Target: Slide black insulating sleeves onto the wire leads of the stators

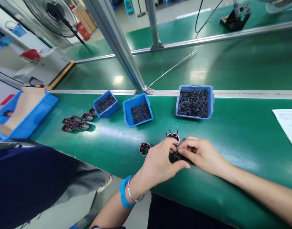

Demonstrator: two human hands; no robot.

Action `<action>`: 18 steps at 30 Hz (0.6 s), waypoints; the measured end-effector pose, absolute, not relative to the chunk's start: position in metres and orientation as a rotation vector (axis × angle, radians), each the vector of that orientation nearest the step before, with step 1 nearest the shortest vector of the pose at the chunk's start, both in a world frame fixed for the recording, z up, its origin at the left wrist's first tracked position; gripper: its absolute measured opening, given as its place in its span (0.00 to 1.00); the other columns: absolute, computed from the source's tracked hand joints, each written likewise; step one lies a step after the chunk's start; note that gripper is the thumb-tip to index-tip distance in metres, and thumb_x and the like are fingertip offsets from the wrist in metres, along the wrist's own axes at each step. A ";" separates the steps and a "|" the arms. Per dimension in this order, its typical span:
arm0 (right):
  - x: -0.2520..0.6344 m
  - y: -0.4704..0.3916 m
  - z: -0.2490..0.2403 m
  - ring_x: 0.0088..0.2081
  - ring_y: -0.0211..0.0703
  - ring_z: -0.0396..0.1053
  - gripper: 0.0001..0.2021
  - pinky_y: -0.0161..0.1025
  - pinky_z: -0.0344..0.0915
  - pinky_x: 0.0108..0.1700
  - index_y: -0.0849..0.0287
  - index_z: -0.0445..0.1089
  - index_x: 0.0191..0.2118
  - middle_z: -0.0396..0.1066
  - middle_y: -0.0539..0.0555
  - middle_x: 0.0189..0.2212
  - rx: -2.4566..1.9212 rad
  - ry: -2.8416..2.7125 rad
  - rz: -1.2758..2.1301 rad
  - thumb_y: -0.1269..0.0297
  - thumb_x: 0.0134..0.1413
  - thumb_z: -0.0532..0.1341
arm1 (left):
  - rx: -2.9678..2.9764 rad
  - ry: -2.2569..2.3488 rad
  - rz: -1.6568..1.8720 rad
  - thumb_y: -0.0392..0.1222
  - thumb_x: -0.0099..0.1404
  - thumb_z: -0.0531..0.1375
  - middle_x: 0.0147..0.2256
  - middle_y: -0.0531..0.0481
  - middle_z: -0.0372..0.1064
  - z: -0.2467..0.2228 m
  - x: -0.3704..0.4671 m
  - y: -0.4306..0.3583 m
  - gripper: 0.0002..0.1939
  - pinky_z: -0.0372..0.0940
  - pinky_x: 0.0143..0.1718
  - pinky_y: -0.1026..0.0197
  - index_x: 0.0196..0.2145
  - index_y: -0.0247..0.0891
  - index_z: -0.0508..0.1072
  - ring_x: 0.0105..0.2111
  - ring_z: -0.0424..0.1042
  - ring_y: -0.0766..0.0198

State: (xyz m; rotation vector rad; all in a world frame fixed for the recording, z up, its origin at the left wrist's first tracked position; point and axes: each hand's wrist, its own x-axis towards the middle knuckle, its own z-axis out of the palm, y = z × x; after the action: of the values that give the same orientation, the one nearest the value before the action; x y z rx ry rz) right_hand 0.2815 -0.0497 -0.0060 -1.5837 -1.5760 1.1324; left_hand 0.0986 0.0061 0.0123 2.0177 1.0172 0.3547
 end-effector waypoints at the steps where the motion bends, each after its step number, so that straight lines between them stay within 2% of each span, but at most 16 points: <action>1: 0.281 -0.051 -0.009 0.32 0.42 0.73 0.10 0.39 0.69 0.34 0.55 0.78 0.33 0.73 0.52 0.30 -1.570 -1.526 1.145 0.62 0.60 0.60 | 2.032 1.021 0.290 0.48 0.53 0.73 0.39 0.50 0.76 0.010 0.099 0.003 0.29 0.73 0.43 0.51 0.49 0.42 0.69 0.40 0.77 0.54; 5: 0.286 -0.052 -0.010 0.24 0.38 0.71 0.09 0.37 0.70 0.27 0.57 0.80 0.33 0.72 0.52 0.28 -1.445 -1.332 1.210 0.58 0.57 0.64 | 2.031 0.993 0.258 0.44 0.57 0.72 0.45 0.47 0.74 0.000 0.104 -0.002 0.32 0.74 0.44 0.49 0.54 0.42 0.63 0.43 0.77 0.52; 8: 0.304 -0.033 0.002 0.20 0.36 0.69 0.11 0.37 0.68 0.24 0.56 0.80 0.33 0.73 0.51 0.25 -1.414 -1.301 0.996 0.54 0.53 0.68 | 2.040 0.965 0.334 0.40 0.57 0.71 0.47 0.46 0.71 -0.002 0.106 -0.004 0.31 0.74 0.45 0.50 0.54 0.42 0.63 0.44 0.77 0.54; 11: 0.331 0.006 0.013 0.29 0.43 0.74 0.09 0.41 0.71 0.37 0.55 0.81 0.35 0.77 0.54 0.29 -1.588 -1.524 0.458 0.59 0.57 0.65 | 1.992 0.944 0.439 0.36 0.57 0.70 0.51 0.46 0.68 -0.003 0.105 -0.005 0.31 0.75 0.44 0.54 0.55 0.42 0.63 0.42 0.78 0.58; 14: 0.353 0.046 0.013 0.41 0.54 0.74 0.12 0.49 0.69 0.48 0.62 0.80 0.43 0.79 0.61 0.39 -1.830 -1.930 0.110 0.66 0.58 0.61 | 1.925 0.970 0.619 0.32 0.62 0.64 0.48 0.48 0.70 -0.004 0.103 -0.003 0.23 0.74 0.44 0.59 0.53 0.42 0.66 0.40 0.78 0.64; 16: 0.358 0.062 0.010 0.43 0.57 0.72 0.15 0.51 0.67 0.49 0.66 0.79 0.45 0.78 0.65 0.40 -1.939 -2.158 -0.016 0.64 0.57 0.61 | 1.888 1.021 0.721 0.30 0.64 0.60 0.43 0.49 0.73 -0.003 0.101 0.000 0.16 0.73 0.44 0.61 0.49 0.41 0.68 0.39 0.79 0.65; 18: 0.358 0.069 0.007 0.42 0.57 0.71 0.15 0.49 0.67 0.48 0.66 0.79 0.44 0.77 0.65 0.39 -1.986 -2.253 -0.081 0.62 0.57 0.61 | 1.829 1.078 0.749 0.31 0.64 0.61 0.40 0.50 0.75 -0.002 0.099 0.003 0.13 0.73 0.42 0.62 0.46 0.41 0.70 0.38 0.79 0.65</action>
State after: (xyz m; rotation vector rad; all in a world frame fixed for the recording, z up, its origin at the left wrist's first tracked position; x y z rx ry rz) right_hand 0.3584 0.0691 0.0065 -1.9860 -2.2529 -0.0806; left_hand 0.0990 0.0028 -0.0018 1.8287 1.0784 0.7487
